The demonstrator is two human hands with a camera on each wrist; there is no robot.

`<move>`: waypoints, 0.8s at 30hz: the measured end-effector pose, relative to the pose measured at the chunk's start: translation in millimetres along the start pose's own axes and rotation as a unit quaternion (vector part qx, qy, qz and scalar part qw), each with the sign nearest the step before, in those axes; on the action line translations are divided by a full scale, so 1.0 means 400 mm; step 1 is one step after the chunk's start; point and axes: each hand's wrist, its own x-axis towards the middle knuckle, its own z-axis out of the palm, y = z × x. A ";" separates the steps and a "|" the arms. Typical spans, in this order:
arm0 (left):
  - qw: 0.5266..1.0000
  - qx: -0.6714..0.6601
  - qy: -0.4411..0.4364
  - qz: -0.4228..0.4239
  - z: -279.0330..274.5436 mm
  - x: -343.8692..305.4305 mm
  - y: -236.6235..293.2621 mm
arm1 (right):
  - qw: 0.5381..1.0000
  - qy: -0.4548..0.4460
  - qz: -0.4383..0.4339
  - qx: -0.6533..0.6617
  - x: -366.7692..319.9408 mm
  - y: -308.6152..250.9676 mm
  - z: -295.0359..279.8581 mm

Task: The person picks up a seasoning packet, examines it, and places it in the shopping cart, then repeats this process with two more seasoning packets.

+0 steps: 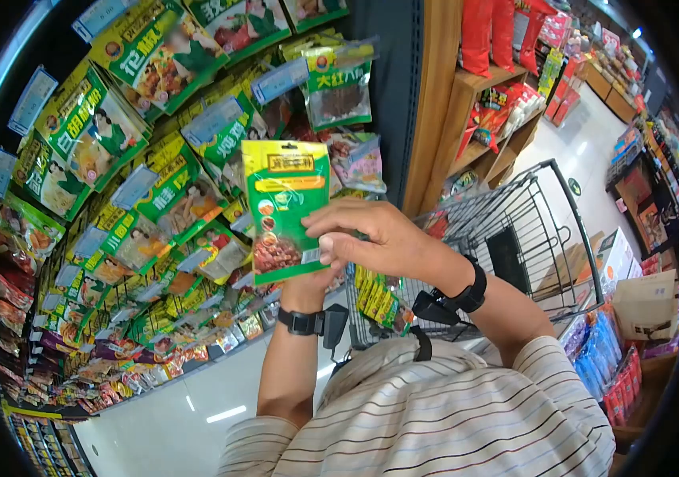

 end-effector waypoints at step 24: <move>0.761 0.563 0.223 0.235 0.028 0.071 0.194 | 0.955 0.189 0.067 0.220 0.352 0.074 -0.192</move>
